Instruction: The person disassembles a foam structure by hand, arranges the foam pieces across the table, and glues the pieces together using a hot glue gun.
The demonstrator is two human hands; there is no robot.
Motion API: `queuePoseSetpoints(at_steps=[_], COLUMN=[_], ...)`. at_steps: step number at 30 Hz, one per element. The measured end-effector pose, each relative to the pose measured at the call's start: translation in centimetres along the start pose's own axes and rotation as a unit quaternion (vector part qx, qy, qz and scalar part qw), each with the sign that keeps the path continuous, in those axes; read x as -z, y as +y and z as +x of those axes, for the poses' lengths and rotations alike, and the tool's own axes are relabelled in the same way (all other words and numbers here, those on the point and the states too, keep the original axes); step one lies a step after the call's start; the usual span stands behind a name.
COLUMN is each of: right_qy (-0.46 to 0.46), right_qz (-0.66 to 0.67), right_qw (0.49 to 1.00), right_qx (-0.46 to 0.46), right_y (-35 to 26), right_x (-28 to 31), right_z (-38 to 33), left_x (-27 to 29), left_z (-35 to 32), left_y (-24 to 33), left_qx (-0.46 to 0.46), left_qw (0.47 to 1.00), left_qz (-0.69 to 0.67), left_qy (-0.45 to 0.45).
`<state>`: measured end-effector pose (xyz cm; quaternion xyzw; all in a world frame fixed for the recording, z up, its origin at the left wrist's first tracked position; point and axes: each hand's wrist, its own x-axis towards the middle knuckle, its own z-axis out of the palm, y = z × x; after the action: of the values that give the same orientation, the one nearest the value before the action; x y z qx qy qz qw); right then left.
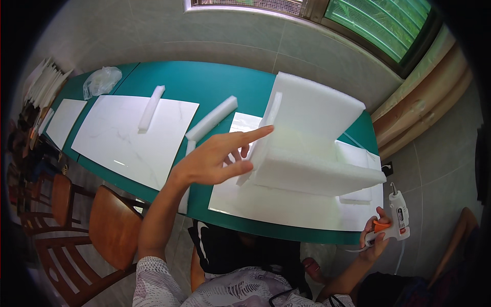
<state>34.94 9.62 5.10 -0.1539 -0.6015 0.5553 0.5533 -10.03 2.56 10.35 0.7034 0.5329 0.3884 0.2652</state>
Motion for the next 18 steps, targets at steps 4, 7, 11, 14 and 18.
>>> queuePoseSetpoints(at_steps=[4, 7, 11, 14, 18], right_qy=[0.009, 0.034, 0.039, 0.036, 0.035], right_qz=[0.006, 0.004, 0.006, -0.005, 0.000], right_qw=[1.000, 0.999, 0.999, 0.999, 0.999], right_qx=[0.001, 0.001, -0.007, -0.003, -0.002], right_y=[0.1, 0.1, 0.0, 0.0, 0.0], right_x=[-0.4, -0.3, -0.3, -0.4, -0.4], right_z=[0.2, 0.0, 0.0, 0.1, 0.1], left_x=[0.6, 0.3, 0.9, 2.2, 3.8], left_z=[1.8, 2.2, 2.0, 1.9, 2.1], left_y=[-0.7, -0.9, -1.0, -0.6, 0.3], left_qx=[-0.041, -0.060, -0.058, -0.069, -0.092], left_qw=[0.998, 0.998, 0.997, 0.993, 0.987], left_qz=[0.024, 0.032, 0.047, 0.053, 0.055], left_qy=[-0.031, -0.017, 0.033, 0.081, 0.122])
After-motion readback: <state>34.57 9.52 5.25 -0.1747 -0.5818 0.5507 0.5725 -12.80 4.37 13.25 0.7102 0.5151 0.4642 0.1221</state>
